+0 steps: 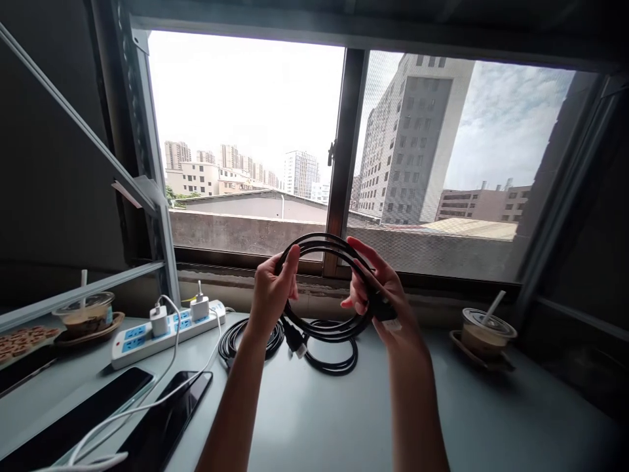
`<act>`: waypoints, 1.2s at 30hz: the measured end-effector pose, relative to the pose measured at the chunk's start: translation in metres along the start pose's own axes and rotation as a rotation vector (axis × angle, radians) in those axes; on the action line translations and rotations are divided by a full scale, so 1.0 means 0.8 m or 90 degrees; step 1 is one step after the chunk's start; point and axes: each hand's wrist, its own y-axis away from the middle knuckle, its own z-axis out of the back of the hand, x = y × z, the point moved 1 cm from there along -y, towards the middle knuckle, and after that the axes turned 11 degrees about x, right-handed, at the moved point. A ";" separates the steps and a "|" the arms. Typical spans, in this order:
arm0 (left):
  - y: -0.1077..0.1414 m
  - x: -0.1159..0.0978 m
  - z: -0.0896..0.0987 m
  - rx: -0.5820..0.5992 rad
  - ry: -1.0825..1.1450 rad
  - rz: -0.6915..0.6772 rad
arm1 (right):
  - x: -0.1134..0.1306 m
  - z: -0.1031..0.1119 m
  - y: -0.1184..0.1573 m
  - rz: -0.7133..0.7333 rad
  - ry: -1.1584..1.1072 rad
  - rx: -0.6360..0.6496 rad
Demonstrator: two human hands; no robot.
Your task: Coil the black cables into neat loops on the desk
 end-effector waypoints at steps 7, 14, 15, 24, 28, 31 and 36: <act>0.000 -0.001 0.008 0.005 0.057 0.113 | 0.011 -0.001 0.005 -0.034 0.091 -0.020; -0.005 0.007 0.030 0.031 0.022 0.177 | -0.010 0.000 -0.003 0.025 0.522 -0.123; -0.005 0.007 0.033 0.050 0.042 0.178 | -0.014 -0.001 -0.005 0.036 0.547 -0.115; 0.006 -0.011 0.014 0.203 0.303 0.171 | -0.067 0.018 -0.029 0.034 0.540 -0.159; 0.004 0.002 -0.015 0.205 0.250 0.189 | -0.108 0.042 -0.041 -0.039 0.566 -0.160; 0.002 0.011 -0.028 0.166 0.105 0.191 | -0.116 0.056 -0.042 -0.017 0.620 -0.227; -0.002 0.030 -0.016 0.120 -0.209 0.148 | -0.095 0.074 -0.037 0.039 0.564 -0.375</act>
